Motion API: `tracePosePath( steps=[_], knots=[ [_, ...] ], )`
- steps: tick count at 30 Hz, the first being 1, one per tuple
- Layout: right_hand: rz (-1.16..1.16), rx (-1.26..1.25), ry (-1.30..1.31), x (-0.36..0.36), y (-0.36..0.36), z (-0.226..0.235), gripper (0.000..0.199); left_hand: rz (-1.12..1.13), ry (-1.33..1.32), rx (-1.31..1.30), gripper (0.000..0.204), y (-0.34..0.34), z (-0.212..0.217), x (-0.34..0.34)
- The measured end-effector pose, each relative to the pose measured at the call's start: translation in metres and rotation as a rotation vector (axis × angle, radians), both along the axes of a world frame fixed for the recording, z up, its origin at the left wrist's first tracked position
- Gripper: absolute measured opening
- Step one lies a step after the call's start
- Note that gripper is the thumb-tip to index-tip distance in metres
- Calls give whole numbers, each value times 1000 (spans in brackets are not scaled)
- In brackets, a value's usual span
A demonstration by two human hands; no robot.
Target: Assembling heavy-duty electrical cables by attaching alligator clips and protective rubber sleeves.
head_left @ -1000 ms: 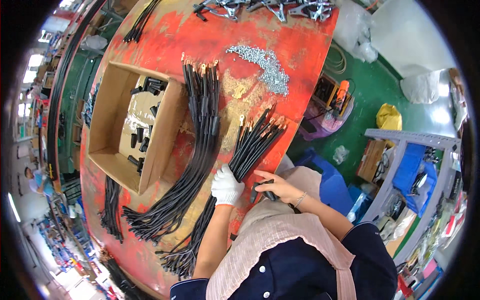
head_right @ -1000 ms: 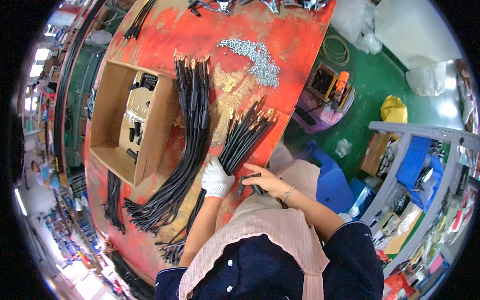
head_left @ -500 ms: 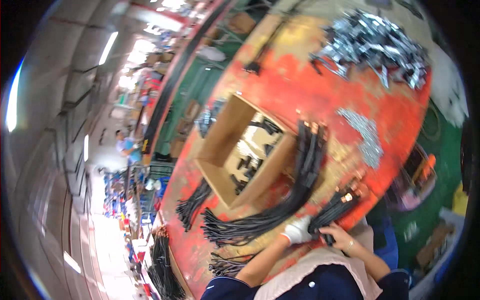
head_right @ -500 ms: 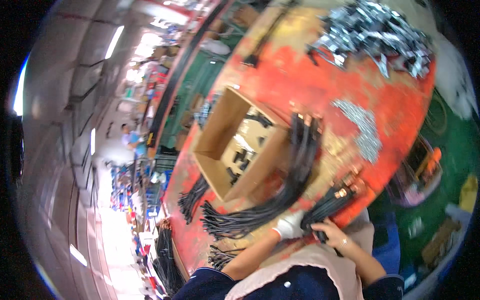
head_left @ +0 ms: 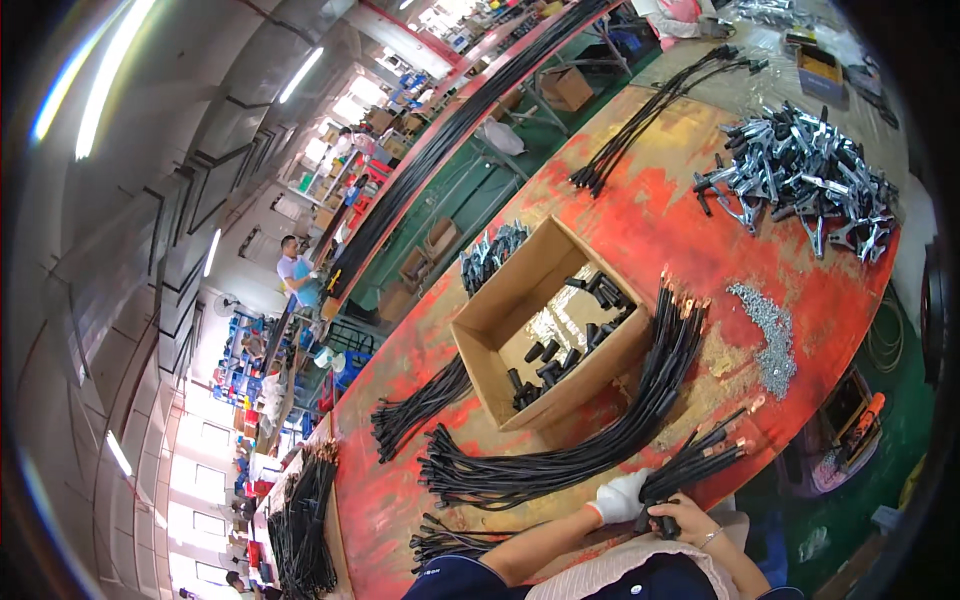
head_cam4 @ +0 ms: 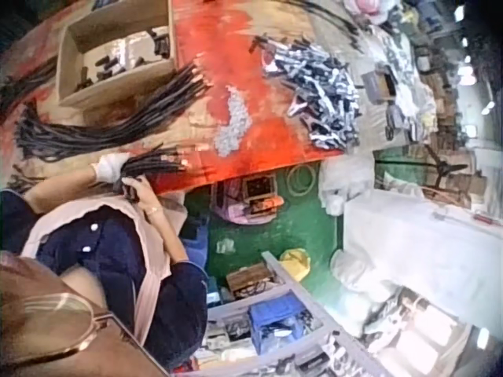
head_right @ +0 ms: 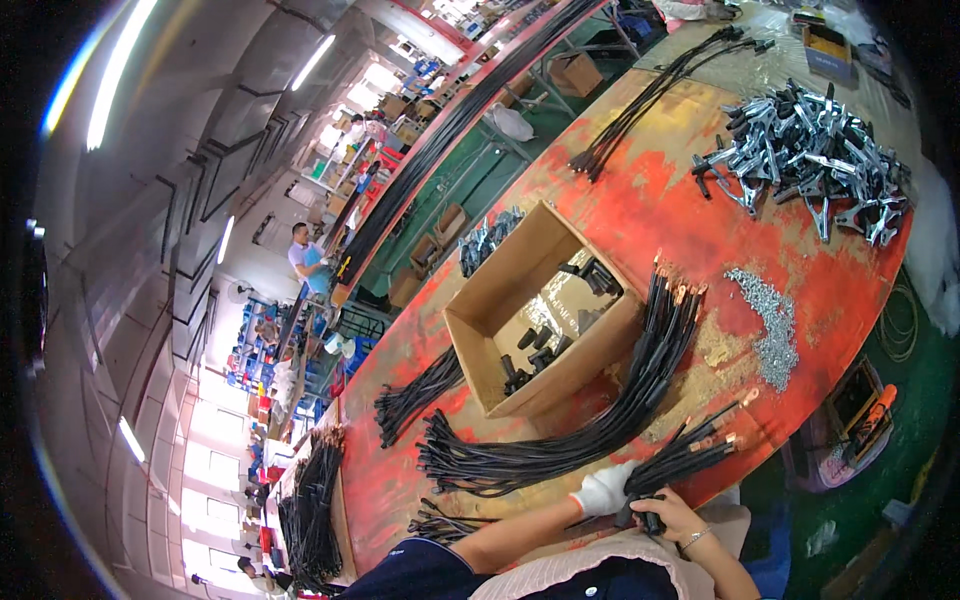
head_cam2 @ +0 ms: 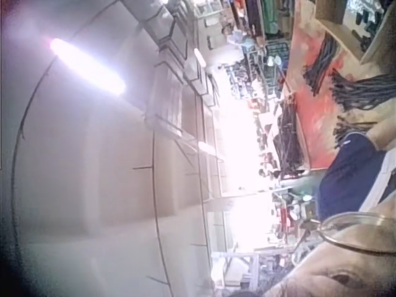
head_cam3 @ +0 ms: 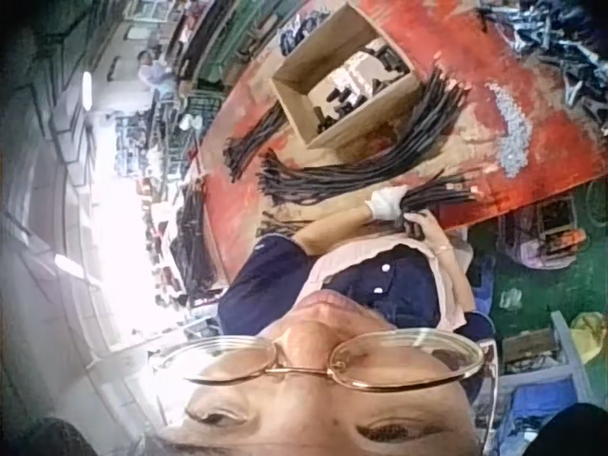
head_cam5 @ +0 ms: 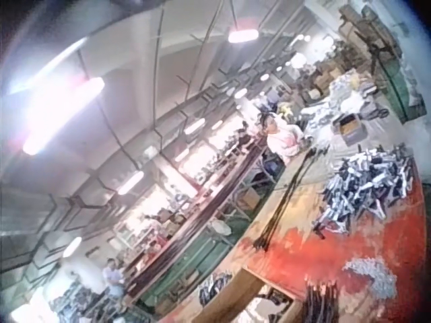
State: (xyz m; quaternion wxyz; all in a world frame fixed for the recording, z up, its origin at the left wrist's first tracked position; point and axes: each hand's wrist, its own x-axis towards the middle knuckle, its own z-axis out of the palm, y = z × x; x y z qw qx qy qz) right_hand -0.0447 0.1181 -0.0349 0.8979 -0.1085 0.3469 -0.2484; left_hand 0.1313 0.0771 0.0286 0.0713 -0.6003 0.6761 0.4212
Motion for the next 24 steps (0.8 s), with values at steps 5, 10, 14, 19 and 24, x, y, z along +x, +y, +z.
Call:
tracePosePath(
  steps=[5,10,14,19,24],
  knots=[
    [-61,-248,79,4,-12,49,32,-61,491,76,43,-25,-9,31],
    [-319,-15,-76,-30,2,36,34,-10,375,438,44,-45,-9,54],
    [-595,-24,-3,-60,15,33,33,214,598,619,41,-40,9,54],
    [-800,-215,209,-76,0,59,35,224,584,688,37,-39,16,47],
    [-943,-305,351,-76,-36,58,29,229,644,764,33,-37,7,51]
  ],
)
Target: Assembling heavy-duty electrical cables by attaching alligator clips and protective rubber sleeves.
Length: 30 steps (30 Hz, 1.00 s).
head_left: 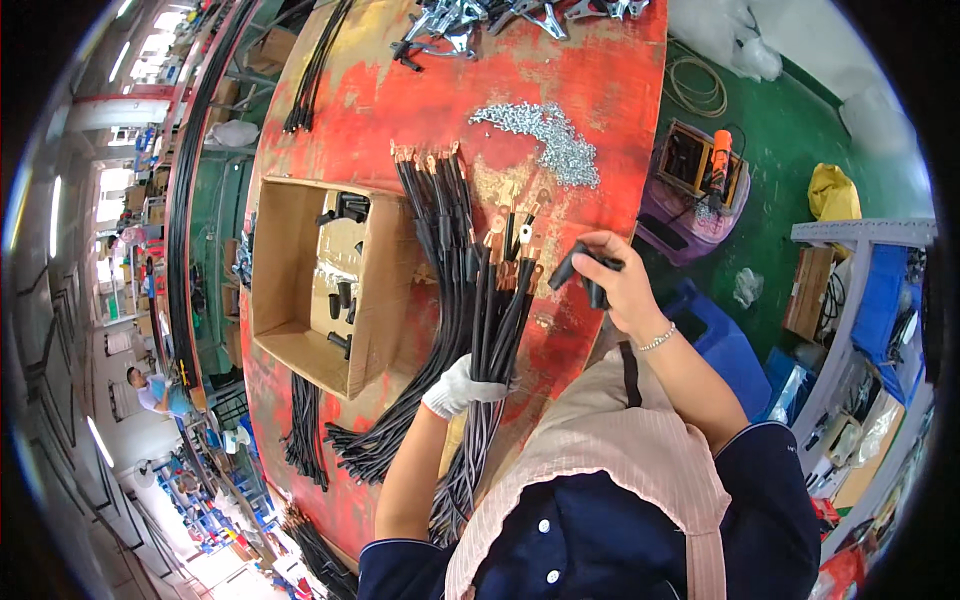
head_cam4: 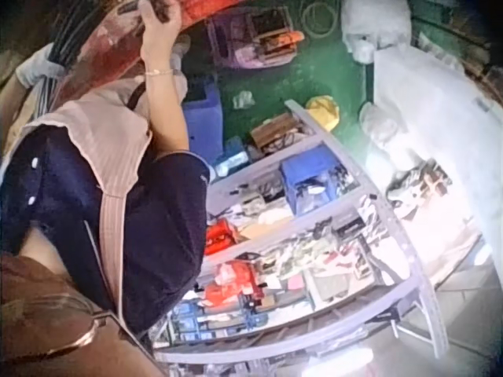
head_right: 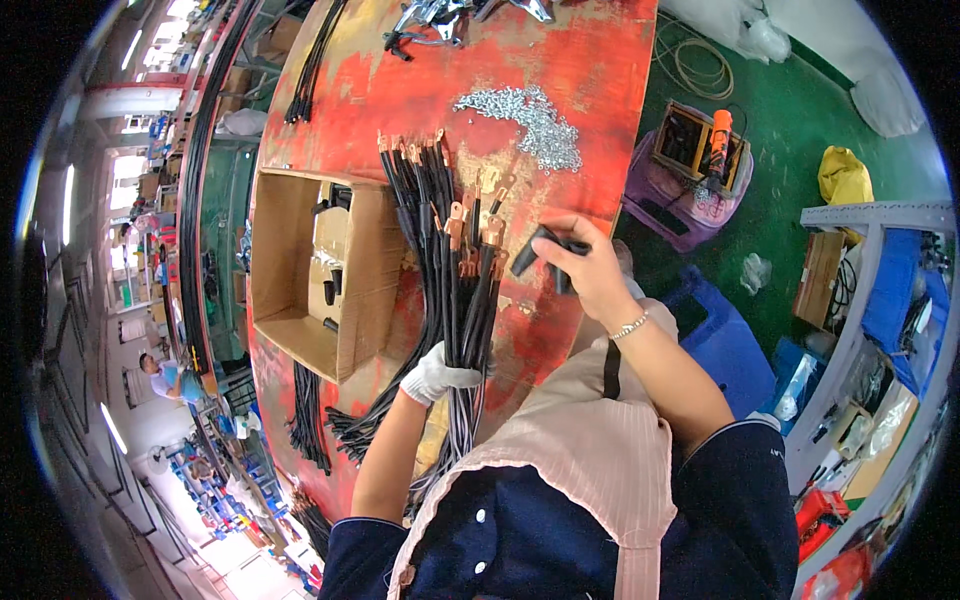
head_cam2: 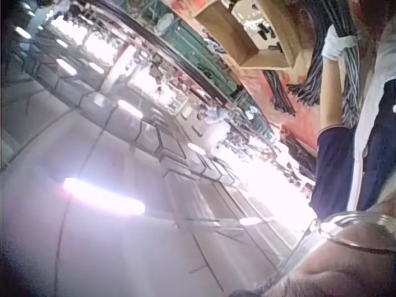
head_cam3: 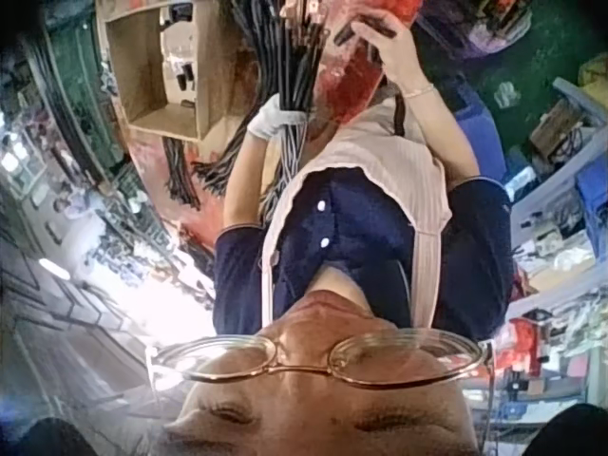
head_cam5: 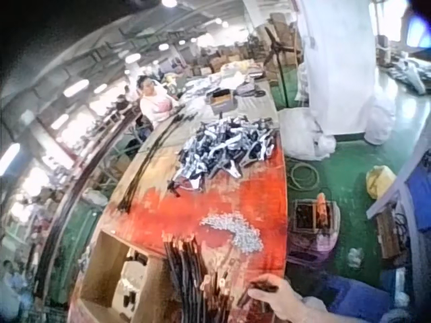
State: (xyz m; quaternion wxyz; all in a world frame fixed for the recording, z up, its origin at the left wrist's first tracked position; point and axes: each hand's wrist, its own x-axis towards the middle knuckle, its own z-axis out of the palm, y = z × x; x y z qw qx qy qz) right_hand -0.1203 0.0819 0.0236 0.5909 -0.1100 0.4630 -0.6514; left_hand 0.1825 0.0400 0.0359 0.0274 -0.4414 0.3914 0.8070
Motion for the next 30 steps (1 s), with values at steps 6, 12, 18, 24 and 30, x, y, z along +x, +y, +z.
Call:
tracePosePath(
  steps=[6,12,18,24,30],
  knots=[
    [-119,-50,89,-4,-26,-5,30,-37,-45,-26,32,1,6,-9],
    [51,-53,44,-10,-27,-5,30,-44,-75,-29,30,0,10,-14],
    [214,-115,-38,-22,-31,-17,36,-29,-49,2,29,-1,9,-11],
    [296,-104,-84,-30,-32,-15,37,-31,-80,-16,29,-2,9,-9],
    [295,-167,-188,-34,-19,-19,40,-64,-73,-18,31,-2,5,-8]
  ],
)
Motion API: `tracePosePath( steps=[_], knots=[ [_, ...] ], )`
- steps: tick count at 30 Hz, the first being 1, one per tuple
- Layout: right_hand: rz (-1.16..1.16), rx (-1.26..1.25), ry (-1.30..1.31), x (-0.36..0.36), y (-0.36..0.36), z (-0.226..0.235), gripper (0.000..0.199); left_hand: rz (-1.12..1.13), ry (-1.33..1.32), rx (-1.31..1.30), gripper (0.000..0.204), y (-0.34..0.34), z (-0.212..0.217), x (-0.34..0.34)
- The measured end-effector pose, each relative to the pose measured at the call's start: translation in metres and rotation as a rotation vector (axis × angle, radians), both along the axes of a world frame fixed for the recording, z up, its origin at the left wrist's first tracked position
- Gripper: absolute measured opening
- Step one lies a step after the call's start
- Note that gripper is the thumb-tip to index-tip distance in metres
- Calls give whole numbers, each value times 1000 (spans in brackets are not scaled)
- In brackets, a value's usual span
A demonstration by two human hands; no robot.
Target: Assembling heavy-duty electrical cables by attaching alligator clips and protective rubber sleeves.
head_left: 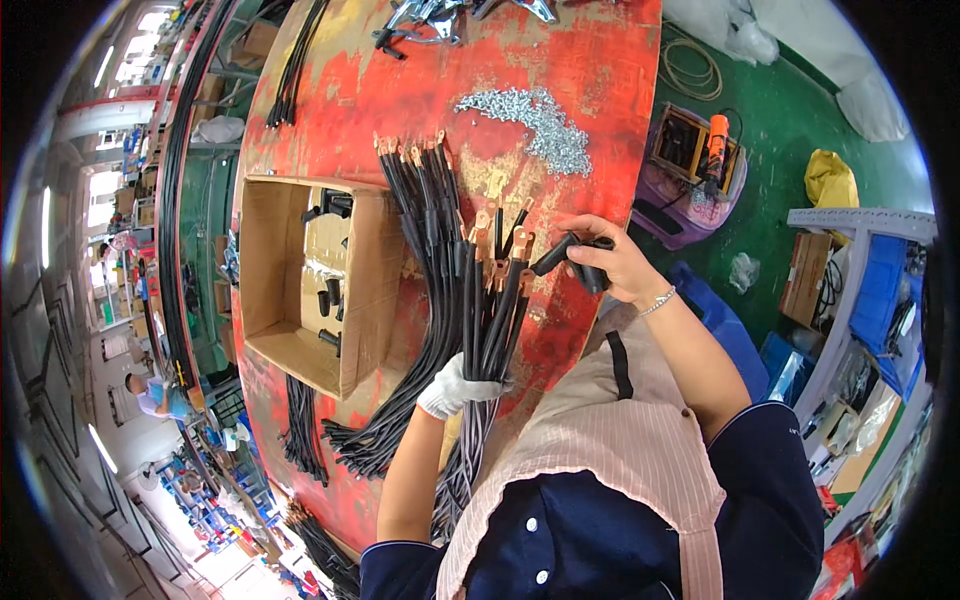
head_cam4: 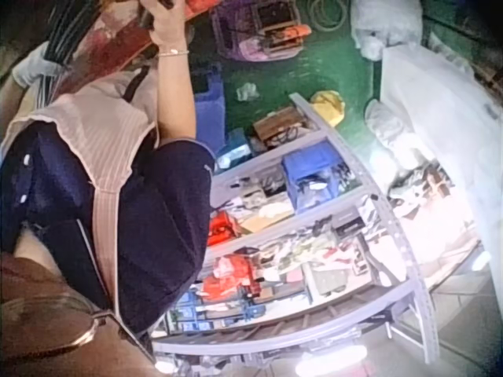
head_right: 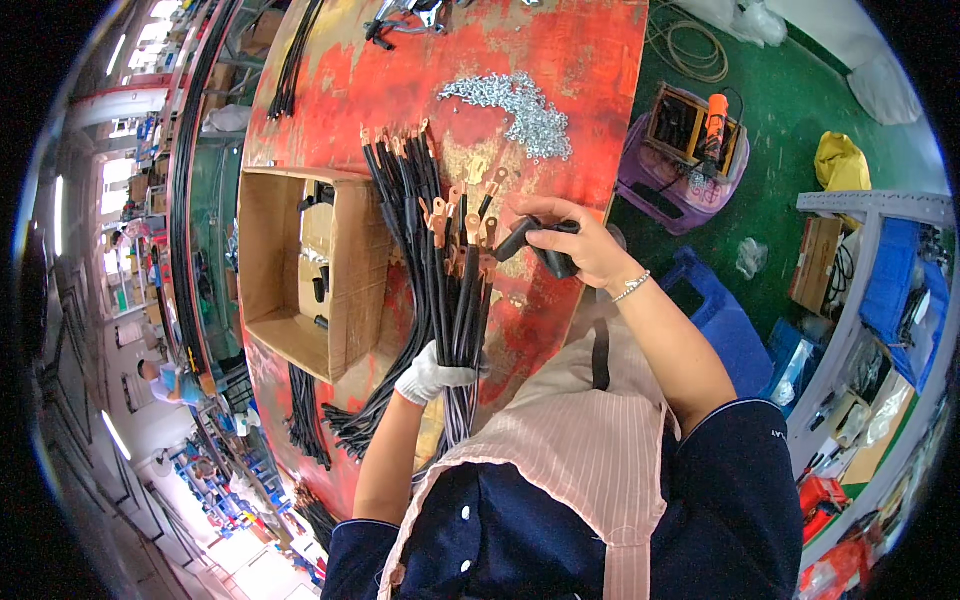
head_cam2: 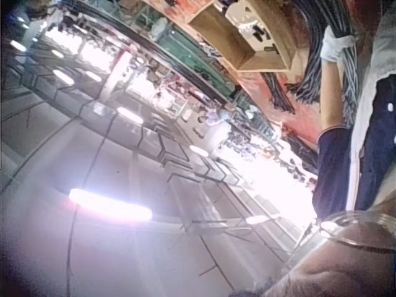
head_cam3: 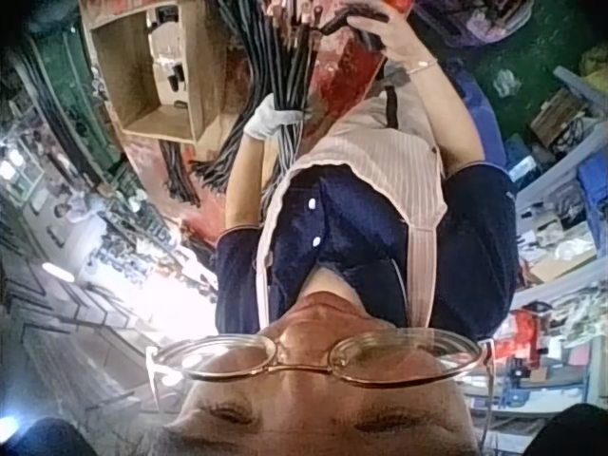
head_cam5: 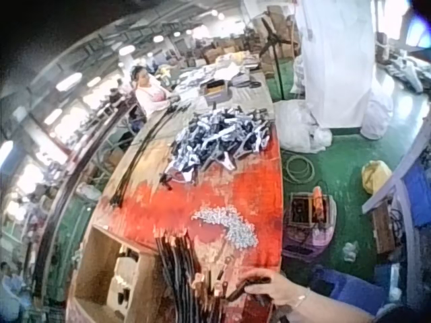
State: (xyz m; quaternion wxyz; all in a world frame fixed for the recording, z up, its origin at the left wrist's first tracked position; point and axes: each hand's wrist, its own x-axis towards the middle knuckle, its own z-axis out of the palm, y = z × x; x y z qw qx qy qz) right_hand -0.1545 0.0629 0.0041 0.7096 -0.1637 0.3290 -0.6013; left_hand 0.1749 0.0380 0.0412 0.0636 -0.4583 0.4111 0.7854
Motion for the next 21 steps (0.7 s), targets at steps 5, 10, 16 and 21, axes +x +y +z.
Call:
tracePosePath(
  steps=[5,10,16,21],
  knots=[
    [66,-1,48,-10,1,-10,39,15,-35,-9,34,2,-4,1],
    [42,-20,262,-1,-8,-4,38,39,-64,0,37,3,-3,-2],
    [223,-295,532,6,1,10,33,53,-82,-81,39,7,0,-7],
    [334,-44,603,53,32,1,43,74,-66,-133,50,7,-10,-6]
  ],
)
